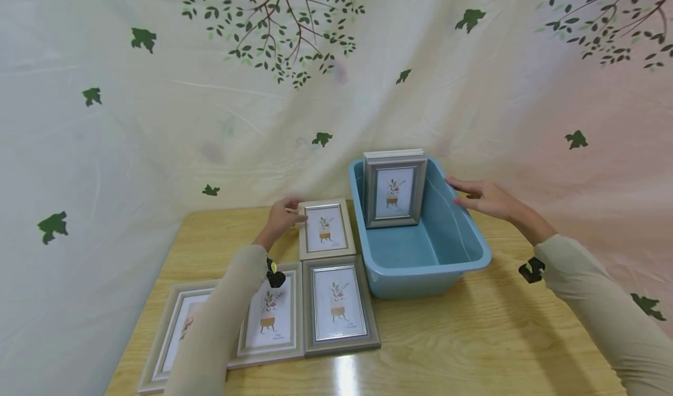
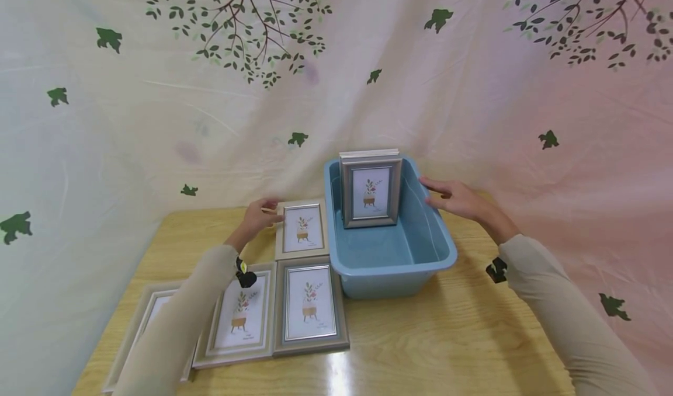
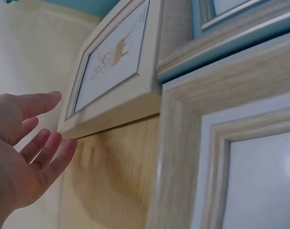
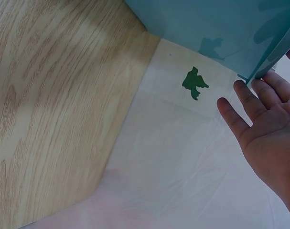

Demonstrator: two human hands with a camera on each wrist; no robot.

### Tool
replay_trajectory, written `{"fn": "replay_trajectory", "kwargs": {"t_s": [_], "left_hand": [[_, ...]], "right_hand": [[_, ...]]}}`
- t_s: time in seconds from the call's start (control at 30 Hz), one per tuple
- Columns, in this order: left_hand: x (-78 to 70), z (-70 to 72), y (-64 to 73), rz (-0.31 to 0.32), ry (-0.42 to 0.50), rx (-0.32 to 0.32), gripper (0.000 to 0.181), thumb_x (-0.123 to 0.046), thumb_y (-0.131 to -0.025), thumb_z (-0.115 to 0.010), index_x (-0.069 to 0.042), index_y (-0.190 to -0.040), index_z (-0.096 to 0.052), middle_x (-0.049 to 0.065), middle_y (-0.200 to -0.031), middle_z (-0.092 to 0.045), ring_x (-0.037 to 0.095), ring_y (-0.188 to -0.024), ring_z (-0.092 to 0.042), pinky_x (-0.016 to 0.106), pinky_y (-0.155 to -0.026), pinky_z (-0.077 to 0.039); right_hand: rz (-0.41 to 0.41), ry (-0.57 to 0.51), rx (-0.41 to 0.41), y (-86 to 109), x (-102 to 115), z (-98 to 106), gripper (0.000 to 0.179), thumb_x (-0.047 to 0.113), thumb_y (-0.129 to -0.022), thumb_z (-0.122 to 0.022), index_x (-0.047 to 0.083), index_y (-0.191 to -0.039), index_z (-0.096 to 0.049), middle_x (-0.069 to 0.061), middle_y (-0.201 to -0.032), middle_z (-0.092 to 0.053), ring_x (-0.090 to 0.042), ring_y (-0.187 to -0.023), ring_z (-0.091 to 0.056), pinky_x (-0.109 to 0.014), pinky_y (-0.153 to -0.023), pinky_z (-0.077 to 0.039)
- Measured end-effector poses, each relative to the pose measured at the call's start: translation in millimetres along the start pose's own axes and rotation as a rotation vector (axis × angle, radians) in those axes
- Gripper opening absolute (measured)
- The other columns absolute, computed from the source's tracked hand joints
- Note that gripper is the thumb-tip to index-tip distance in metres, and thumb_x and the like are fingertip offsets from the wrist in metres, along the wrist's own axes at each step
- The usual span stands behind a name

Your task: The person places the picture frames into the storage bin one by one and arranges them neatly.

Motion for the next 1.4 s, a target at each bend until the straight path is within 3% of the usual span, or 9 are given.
{"fn": "replay_trajectory", "kwargs": {"t_s": [0.17,0.37,0.7,1.1,1.4], "left_hand": [[10.3,-3.9,1.3,0.002,-0.009,-0.026,0.061,0.004,-0.082,-0.078,0.005,-0.139,-0.056,0.028,-0.136,-0.055,0.040,-0.117,-0.060,0.026,-0.074,-0.057],[18.7,-10.0,3.8,0.079,0.002,-0.023,0.065,0.003,-0.083,-0.078,0.002,-0.143,-0.052,0.028,-0.131,-0.057,0.035,-0.113,-0.060,0.024,-0.068,-0.057],[21.6,-15.1,5.4,0.129,-0.001,-0.039,0.066,0.003,-0.082,-0.079,0.007,-0.142,-0.052,0.027,-0.125,-0.059,0.030,-0.104,-0.063,0.027,-0.075,-0.059],[22.2,-16.4,3.9,0.146,0.030,-0.033,0.052,0.001,-0.082,-0.080,0.003,-0.131,-0.064,0.024,-0.117,-0.072,0.015,-0.084,-0.066,0.019,-0.064,-0.055],[16.4,-18.0,8.0,0.159,-0.005,-0.068,0.046,0.000,-0.082,-0.080,0.004,-0.125,-0.067,0.023,-0.113,-0.073,0.018,-0.084,-0.067,0.020,-0.065,-0.055]], "right_hand": [[0.008,-0.011,0.000,1.3,-1,-2,0.064,0.035,-0.105,-0.056,0.016,-0.160,-0.030,-0.019,-0.163,-0.031,-0.054,-0.138,-0.044,-0.072,-0.103,-0.043],[0.009,-0.010,-0.001,2.1,-4,-5,0.064,0.034,-0.105,-0.057,0.016,-0.160,-0.030,-0.020,-0.163,-0.031,-0.054,-0.138,-0.045,-0.072,-0.103,-0.043],[0.009,-0.023,0.007,3.6,-4,-5,0.064,0.032,-0.105,-0.057,0.016,-0.160,-0.030,-0.020,-0.163,-0.031,-0.055,-0.138,-0.043,-0.073,-0.103,-0.042],[-0.013,-0.020,0.014,3.5,-2,-3,0.064,0.035,-0.106,-0.055,0.018,-0.161,-0.028,-0.020,-0.163,-0.030,-0.053,-0.142,-0.040,-0.074,-0.106,-0.039],[0.001,-0.025,0.010,3.5,0,-1,0.064,0.033,-0.105,-0.055,0.016,-0.161,-0.029,-0.021,-0.163,-0.031,-0.054,-0.139,-0.043,-0.073,-0.104,-0.042]]}}
Point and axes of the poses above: each hand's wrist, its own y-axis away from the middle knuckle, its own z-axis out of the back of the hand, x = y × z, the point moved 3 cm from there along -y, towards the middle knuckle
